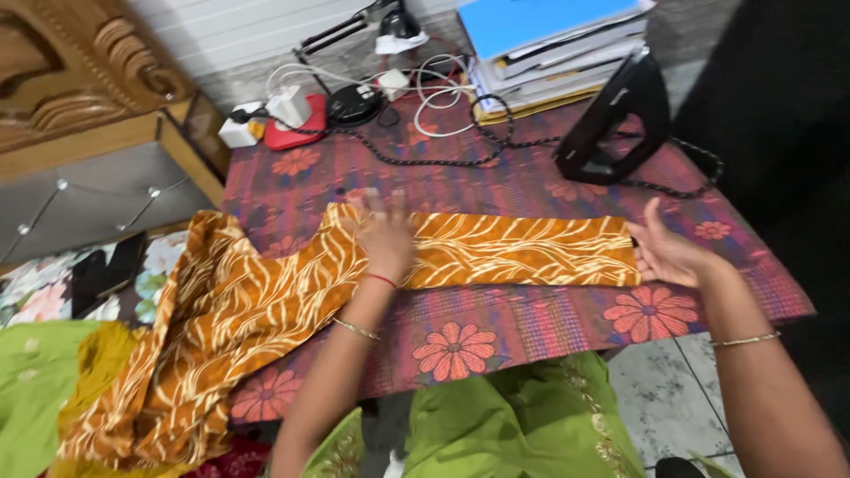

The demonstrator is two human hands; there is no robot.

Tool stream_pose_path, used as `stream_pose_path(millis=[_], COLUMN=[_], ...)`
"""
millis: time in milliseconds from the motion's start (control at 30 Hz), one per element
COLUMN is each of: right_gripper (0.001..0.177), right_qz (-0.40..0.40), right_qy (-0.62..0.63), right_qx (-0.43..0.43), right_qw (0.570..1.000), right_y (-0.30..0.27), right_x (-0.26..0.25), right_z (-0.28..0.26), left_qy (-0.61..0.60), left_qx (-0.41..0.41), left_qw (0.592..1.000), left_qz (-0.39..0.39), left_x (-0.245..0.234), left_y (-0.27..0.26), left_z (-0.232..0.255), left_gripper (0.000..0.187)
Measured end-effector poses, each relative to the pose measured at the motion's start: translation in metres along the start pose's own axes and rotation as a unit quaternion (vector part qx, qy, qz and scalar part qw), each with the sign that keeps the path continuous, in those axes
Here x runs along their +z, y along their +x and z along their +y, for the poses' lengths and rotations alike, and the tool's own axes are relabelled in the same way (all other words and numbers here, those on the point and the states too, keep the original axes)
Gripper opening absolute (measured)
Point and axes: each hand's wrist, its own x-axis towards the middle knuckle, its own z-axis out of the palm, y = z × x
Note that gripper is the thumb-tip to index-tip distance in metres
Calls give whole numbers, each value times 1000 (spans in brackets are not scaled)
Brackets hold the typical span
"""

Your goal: The person irons a patterned orange and white garment on a table, smoothing the fabric with a black electric iron. They then switch to a second orange and white patterned fabric, folding and ironing it in sections.

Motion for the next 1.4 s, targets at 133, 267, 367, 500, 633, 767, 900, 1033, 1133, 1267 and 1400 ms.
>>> stream_pose_path(millis=[133, 267, 367, 500, 633, 767, 900, 1033, 1133, 1267, 1400], right_gripper=[111, 109, 104, 93, 86, 88, 93, 107, 122, 127, 123], right_qz=[-26, -30, -101, -49, -63, -59, -67, -88, -111, -93, -63], right_qy=[19, 28, 70, 102, 142, 166, 197, 182, 132, 119, 112], right_qx=[-15, -2, -98, -118, -159, -126, -117, -109, -114, -87, -69], right_qw=[999, 999, 988, 987, 975, 976, 971, 973, 978, 985, 989], right_y=[-12, -7, 9, -3, -35, -47, -53, -66, -63, -52, -48], right_x=[11, 1, -24, -25, -1, 11, 23, 30, 27, 16, 15], right_z=[-12, -4, 24, 34, 17, 12, 7, -6, -8, -4, 1], left_qy=[-229, -259, -286, -282, -287, -286, -296, -342, -330, -241, -135], left_qx=[314, 373, 345, 386, 456, 502, 509, 485, 420, 275, 118], left_qw=[919, 874, 862, 853, 829, 809, 801, 790, 818, 890, 948], left_qz=[59, -173, -238, -209, -148, -106, -102, -153, -211, -272, -264], left_x=[-14, -23, -26, -27, -28, -31, -28, -20, -16, -29, -54], left_y=[-54, -67, -55, -61, -72, -89, -98, -91, -77, -55, -51], left_z=[127, 173, 153, 145, 163, 182, 193, 197, 191, 152, 96], left_gripper=[66, 68, 68, 65, 68, 66, 65, 56, 59, 70, 88])
